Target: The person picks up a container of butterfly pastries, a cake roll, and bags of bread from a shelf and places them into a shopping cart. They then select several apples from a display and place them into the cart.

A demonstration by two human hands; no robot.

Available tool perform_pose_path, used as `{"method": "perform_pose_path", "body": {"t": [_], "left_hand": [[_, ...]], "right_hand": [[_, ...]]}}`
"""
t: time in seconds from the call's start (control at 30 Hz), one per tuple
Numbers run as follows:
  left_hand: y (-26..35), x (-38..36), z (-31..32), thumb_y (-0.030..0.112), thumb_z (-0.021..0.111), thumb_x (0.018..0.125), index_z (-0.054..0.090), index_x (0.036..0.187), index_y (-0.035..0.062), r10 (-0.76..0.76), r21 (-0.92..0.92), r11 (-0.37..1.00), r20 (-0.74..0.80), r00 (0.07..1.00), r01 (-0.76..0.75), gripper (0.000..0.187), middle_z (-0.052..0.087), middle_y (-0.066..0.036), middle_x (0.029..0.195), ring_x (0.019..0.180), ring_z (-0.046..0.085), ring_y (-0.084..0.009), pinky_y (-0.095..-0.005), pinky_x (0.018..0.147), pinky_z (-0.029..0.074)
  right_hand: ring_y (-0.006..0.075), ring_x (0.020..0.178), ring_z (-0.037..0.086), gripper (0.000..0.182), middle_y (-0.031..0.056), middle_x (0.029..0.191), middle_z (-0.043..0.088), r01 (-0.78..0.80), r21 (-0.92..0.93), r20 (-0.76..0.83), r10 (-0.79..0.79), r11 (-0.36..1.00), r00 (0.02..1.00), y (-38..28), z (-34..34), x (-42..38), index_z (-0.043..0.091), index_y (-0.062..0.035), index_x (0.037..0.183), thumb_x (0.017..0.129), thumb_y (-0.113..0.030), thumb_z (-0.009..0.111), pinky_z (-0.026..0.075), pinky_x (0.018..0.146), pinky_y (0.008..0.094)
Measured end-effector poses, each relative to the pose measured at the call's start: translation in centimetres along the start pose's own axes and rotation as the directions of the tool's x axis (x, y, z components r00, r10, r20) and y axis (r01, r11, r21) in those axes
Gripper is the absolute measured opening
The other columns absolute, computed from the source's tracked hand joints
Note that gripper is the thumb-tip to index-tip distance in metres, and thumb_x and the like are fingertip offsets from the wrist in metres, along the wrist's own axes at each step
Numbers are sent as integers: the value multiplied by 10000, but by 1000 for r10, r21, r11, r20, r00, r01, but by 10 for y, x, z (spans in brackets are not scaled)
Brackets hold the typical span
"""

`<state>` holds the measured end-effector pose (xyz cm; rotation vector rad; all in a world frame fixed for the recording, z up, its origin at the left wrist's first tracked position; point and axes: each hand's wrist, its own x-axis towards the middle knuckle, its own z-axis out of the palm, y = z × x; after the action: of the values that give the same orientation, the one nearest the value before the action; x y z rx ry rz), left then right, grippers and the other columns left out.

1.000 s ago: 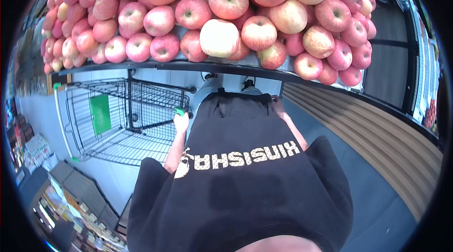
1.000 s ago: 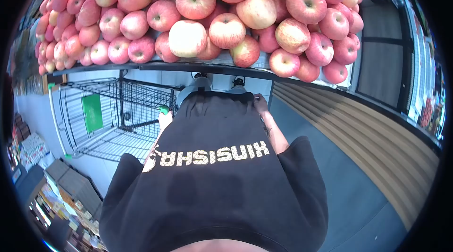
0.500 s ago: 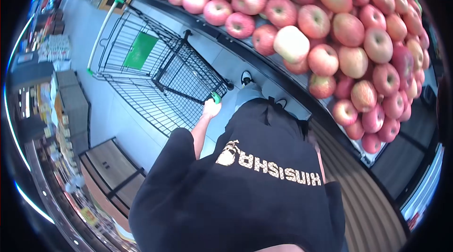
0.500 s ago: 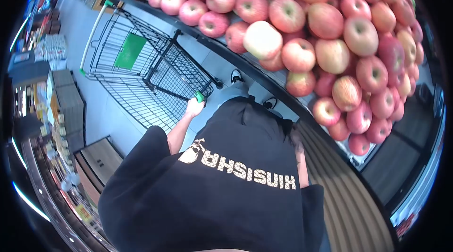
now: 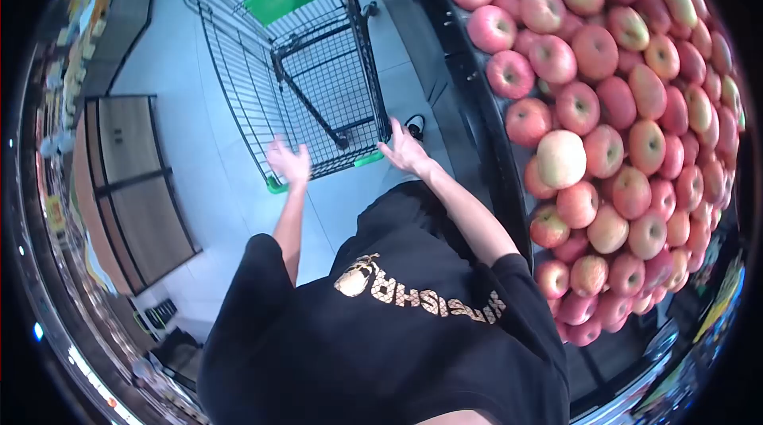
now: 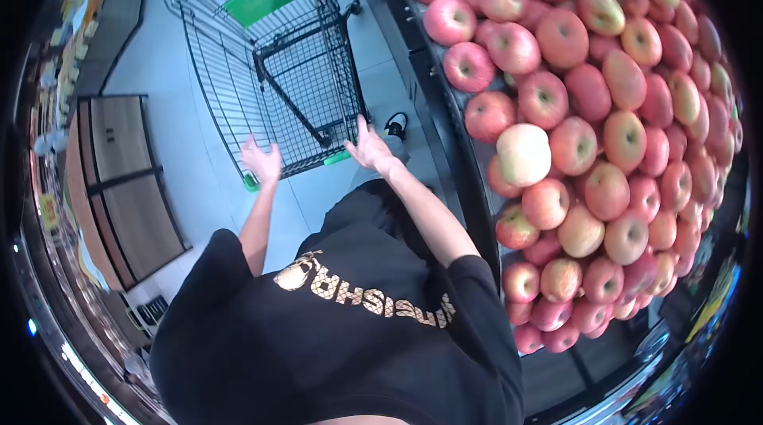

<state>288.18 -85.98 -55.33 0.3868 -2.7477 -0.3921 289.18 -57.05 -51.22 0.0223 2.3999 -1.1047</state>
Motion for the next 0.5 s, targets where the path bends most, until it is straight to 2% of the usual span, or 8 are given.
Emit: {"method": "perform_pose_path", "body": {"t": [0.03, 0.1, 0.17, 0.2, 0.27, 0.3, 0.37, 0.5], "left_hand": [[-16, 4, -8, 283, 728, 676, 314, 1336, 75, -351, 155, 925, 1, 936, 347, 806, 347, -225, 1281, 1190, 319, -378, -490, 1001, 234], [-68, -2, -6, 275, 719, 691, 273, 1364, 117, -527, 200, 825, -68, 847, 529, 823, 317, -222, 1297, 1194, 334, -365, -510, 1003, 246], [-110, -18, 5, 192, 686, 730, 352, 1290, 109, -828, 216, 548, 5, 561, 808, 658, 407, -184, 1202, 1096, 456, -316, -490, 876, 411], [-132, -28, 13, 192, 686, 730, 352, 1290, 109, -834, 218, 539, 3, 551, 814, 658, 407, -184, 1202, 1096, 456, -316, -490, 876, 411], [-159, -46, 19, 58, 637, 761, 413, 1166, 101, -710, -295, 340, 543, 449, 893, 465, 483, -111, 1080, 935, 546, -284, -444, 703, 524], [-162, -51, 19, 58, 637, 761, 413, 1166, 101, -706, -285, 350, 545, 452, 892, 465, 483, -111, 1080, 935, 546, -284, -444, 703, 524], [-148, -59, 12, -12, 584, 784, 426, 1089, 97, -690, -308, 324, 571, 446, 895, 361, 507, -72, 1006, 843, 575, -237, -371, 607, 543], [-131, -76, 5, -25, 558, 804, 412, 1142, 108, -698, -281, 354, 555, 452, 892, 392, 494, -87, 1058, 897, 568, -248, -393, 647, 552]], "right_hand": [[421, 1195, 416, 746, 318, 1296, 374, 3, -52, -20, -4, 999, 1000, 0, 13, 10, 105, 13, 1402, 882, -341, 506, 374, 991, 417], [414, 1182, 433, 733, 301, 1292, 391, -11, -49, 41, 13, 999, 999, -8, 26, 22, 107, 2, 1406, 883, -326, 502, 380, 986, 417], [408, 1169, 450, 721, 283, 1288, 408, -30, -41, 82, 34, 999, 996, -3, 31, 33, 109, -10, 1410, 883, -310, 499, 387, 981, 417], [407, 1153, 464, 724, 270, 1284, 420, -25, -57, 91, 31, 998, 995, 3, 34, 42, 93, -19, 1412, 882, -300, 498, 392, 975, 420], [386, 1109, 516, 584, 238, 1229, 496, -6, -52, 42, 8, 999, 999, 9, 40, 47, 274, 15, 1367, 877, -228, 480, 385, 983, 422], [386, 1109, 516, 584, 238, 1229, 496, -16, -42, 39, 18, 999, 999, 13, 44, 44, 274, 15, 1367, 877, -228, 480, 385, 983, 422], [354, 1071, 548, 396, 206, 1176, 549, 312, -702, 198, -246, 640, 949, 20, 46, 40, 528, 24, 1196, 859, -172, 460, 351, 1009, 420], [391, 1092, 510, 460, 256, 1199, 502, 221, -420, 103, -196, 880, 975, 27, 43, 26, 395, 40, 1259, 847, -148, 476, 381, 976, 411]]}}
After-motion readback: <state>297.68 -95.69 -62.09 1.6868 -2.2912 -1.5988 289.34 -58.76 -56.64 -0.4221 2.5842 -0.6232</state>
